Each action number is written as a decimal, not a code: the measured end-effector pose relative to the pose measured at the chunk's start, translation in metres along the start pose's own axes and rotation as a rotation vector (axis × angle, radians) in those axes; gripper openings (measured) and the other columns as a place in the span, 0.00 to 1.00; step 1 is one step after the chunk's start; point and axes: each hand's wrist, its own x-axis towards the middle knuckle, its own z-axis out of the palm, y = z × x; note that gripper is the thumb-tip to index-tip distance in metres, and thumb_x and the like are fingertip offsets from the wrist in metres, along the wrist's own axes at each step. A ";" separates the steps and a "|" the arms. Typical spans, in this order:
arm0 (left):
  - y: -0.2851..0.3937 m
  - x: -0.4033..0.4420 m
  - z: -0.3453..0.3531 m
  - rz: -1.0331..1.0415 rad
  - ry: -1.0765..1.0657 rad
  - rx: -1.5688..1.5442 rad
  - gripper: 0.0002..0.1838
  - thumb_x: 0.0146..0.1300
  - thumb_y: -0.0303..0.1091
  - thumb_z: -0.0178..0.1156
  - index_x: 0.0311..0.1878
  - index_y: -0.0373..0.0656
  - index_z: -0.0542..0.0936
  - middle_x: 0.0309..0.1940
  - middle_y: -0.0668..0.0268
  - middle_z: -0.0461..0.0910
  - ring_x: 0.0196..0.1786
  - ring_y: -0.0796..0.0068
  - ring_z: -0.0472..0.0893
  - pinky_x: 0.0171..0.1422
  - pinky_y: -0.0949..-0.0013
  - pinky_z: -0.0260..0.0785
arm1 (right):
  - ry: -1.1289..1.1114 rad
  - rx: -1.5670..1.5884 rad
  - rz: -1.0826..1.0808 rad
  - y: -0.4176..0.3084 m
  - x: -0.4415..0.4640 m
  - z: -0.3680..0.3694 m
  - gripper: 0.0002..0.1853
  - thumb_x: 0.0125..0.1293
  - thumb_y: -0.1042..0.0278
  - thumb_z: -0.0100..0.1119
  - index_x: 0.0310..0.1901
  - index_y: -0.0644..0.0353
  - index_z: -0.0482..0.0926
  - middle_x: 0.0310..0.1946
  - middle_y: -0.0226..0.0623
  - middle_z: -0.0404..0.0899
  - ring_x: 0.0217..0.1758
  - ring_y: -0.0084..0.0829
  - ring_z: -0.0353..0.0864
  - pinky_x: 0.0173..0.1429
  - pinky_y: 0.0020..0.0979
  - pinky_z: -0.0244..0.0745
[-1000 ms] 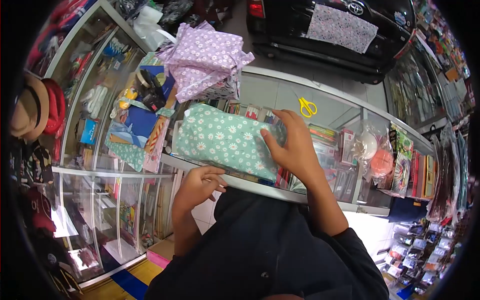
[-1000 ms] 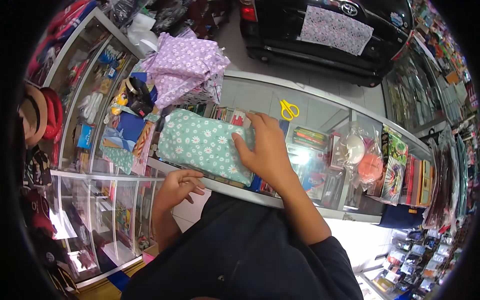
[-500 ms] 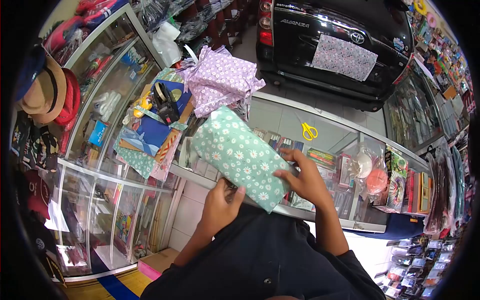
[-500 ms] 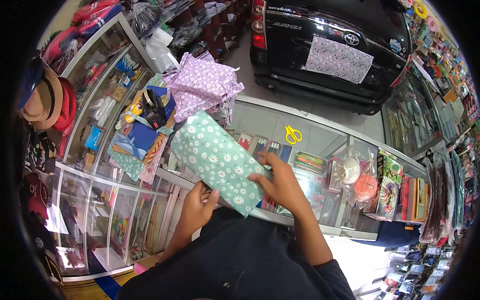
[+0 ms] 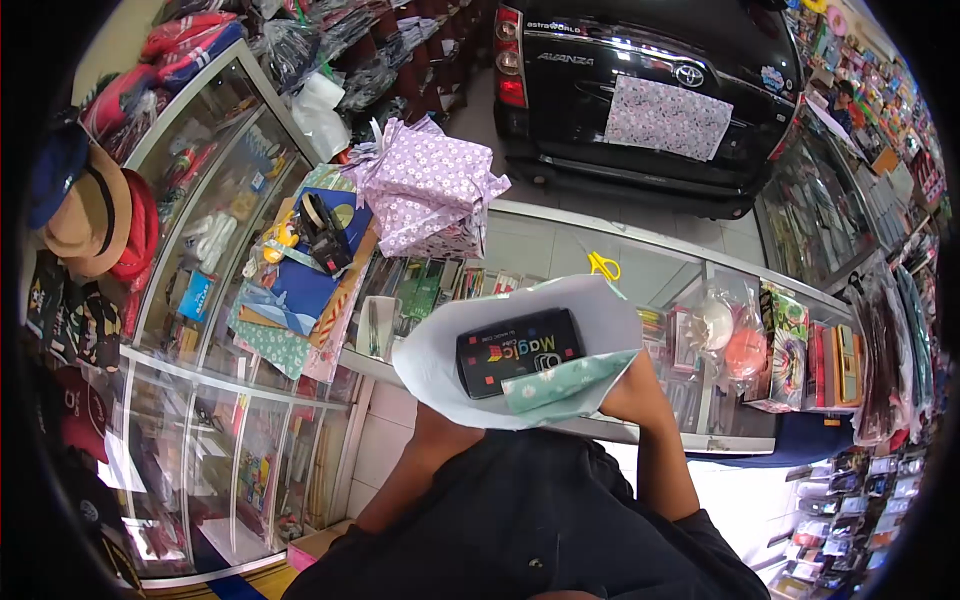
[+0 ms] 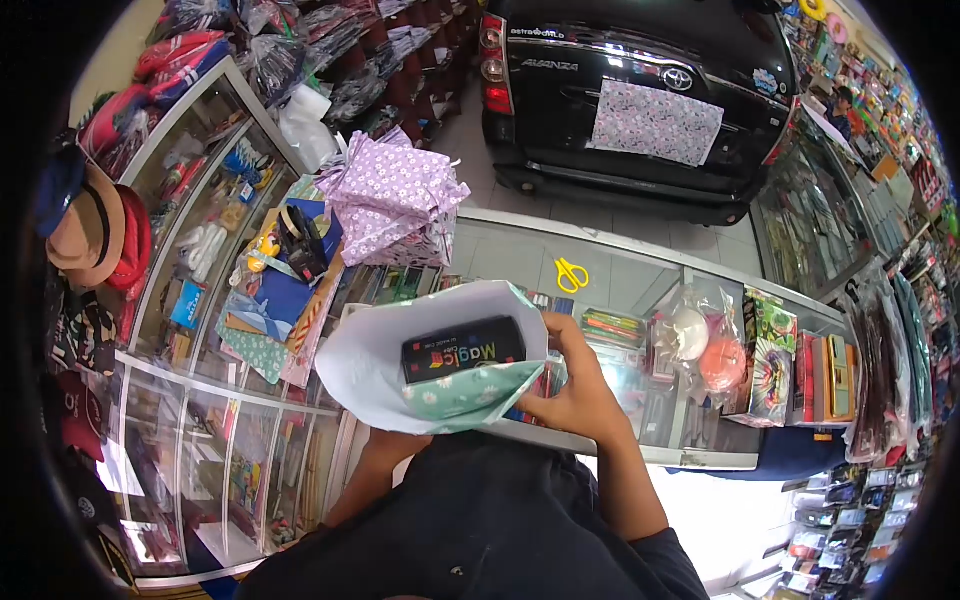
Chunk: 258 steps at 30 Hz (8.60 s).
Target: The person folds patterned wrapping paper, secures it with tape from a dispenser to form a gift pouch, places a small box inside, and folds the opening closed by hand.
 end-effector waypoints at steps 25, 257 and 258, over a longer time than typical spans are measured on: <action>-0.048 0.034 0.022 -0.139 -0.018 -0.944 0.41 0.71 0.37 0.69 0.80 0.35 0.61 0.67 0.55 0.77 0.69 0.61 0.78 0.78 0.57 0.67 | -0.148 -0.655 -0.495 -0.148 0.014 -0.029 0.18 0.40 0.57 0.78 0.35 0.55 0.92 0.73 0.58 0.74 0.80 0.68 0.65 0.77 0.62 0.64; 0.045 0.205 -0.146 0.625 -0.330 -0.056 0.10 0.64 0.37 0.70 0.29 0.43 0.84 0.20 0.55 0.77 0.26 0.45 0.79 0.31 0.53 0.68 | 0.046 -0.727 -0.717 -0.117 0.103 -0.039 0.11 0.54 0.67 0.76 0.38 0.60 0.90 0.74 0.61 0.71 0.78 0.63 0.68 0.76 0.56 0.66; 0.046 0.205 -0.147 0.638 -0.327 -0.054 0.10 0.64 0.37 0.70 0.29 0.44 0.84 0.20 0.56 0.78 0.26 0.47 0.79 0.31 0.54 0.69 | 0.005 -0.712 -0.720 -0.117 0.103 -0.042 0.10 0.56 0.67 0.76 0.38 0.58 0.91 0.74 0.61 0.71 0.77 0.62 0.69 0.75 0.53 0.68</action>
